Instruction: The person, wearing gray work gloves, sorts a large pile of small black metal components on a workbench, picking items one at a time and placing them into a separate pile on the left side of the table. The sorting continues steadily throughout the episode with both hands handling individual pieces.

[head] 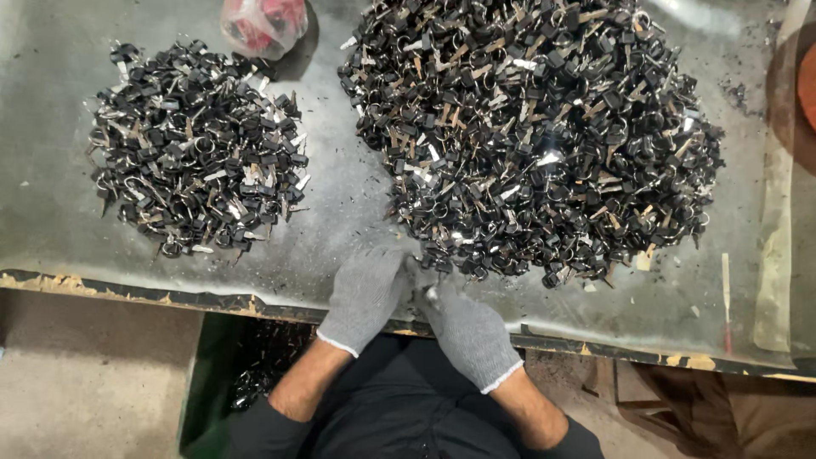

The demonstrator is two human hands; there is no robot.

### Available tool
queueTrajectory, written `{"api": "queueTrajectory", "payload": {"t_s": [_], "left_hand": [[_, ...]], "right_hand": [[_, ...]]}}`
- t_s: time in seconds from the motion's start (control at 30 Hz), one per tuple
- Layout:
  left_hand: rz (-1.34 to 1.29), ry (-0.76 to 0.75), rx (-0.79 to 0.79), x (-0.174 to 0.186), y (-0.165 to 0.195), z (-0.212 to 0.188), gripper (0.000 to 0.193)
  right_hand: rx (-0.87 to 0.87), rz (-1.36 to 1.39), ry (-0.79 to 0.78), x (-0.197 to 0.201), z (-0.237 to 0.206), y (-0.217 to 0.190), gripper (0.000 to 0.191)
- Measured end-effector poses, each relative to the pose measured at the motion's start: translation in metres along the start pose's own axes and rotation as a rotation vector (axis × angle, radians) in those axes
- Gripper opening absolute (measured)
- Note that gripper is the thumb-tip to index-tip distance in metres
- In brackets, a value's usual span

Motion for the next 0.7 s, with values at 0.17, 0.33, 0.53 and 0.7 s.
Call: {"api": "queueTrajectory", "payload": {"t_s": [0.17,0.33,0.53,0.7], "left_hand": [[0.214,0.082,-0.069,-0.021,0.009,0.008,0.031],[0.106,-0.079,0.090,-0.022,0.005,0.002,0.018],[-0.109,0.093,0.097,-0.002,-0.001,-0.016,0.028],[0.033,-0.053,0.110,-0.017,-0.003,-0.014,0.025]], "right_hand": [[0.258,-0.089,0.058,0.005,0.004,-0.006,0.064],[-0.042,-0.049,0.015,0.010,0.013,0.014,0.039],[0.329,0.141,0.234,0.019,0.011,-0.002,0.044],[-0.047,-0.011,-0.135,-0.004,0.030,-0.003,0.030]]}}
Point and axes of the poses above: each hand's wrist, its own z-axis towards the middle knuckle, its own x-axis out of the back of the hand, y = z × x, the point moved 4 cm from there along z, towards the middle knuckle, and after that the axes turned 1 degree about z, right-handed, at the moved point
